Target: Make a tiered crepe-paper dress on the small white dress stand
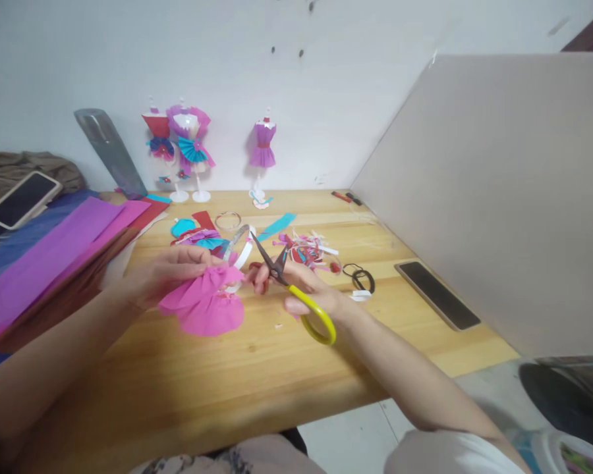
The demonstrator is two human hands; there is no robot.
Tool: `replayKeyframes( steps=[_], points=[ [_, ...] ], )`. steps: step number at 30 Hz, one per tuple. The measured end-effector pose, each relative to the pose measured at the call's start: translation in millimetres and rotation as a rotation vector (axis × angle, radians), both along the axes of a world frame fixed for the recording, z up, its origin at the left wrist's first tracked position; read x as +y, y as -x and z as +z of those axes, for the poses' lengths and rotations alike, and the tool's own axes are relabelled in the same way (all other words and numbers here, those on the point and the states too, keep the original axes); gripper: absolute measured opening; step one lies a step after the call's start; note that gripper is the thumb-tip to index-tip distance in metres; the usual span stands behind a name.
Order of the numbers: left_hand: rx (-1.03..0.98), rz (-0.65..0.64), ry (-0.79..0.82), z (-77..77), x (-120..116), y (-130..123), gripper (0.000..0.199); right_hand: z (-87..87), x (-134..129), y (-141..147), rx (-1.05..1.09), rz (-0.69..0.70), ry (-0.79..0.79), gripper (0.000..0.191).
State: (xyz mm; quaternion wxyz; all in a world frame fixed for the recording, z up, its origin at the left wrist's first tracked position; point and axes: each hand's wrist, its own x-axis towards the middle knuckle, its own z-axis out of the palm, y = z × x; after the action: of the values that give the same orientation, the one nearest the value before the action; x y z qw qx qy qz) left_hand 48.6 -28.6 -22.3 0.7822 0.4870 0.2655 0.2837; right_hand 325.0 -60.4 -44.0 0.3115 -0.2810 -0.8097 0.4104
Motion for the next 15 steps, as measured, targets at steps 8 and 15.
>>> replayKeyframes(
  steps=[8,15],
  points=[
    [-0.009,-0.033,-0.122,4.4,-11,-6,0.023,-27.1,-12,-7,0.21,-0.085,0.176,0.074],
    [-0.003,-0.003,-0.148,15.6,-5,7,0.024,-7.6,-29,-40,0.05,-0.215,0.054,0.05]
  ],
)
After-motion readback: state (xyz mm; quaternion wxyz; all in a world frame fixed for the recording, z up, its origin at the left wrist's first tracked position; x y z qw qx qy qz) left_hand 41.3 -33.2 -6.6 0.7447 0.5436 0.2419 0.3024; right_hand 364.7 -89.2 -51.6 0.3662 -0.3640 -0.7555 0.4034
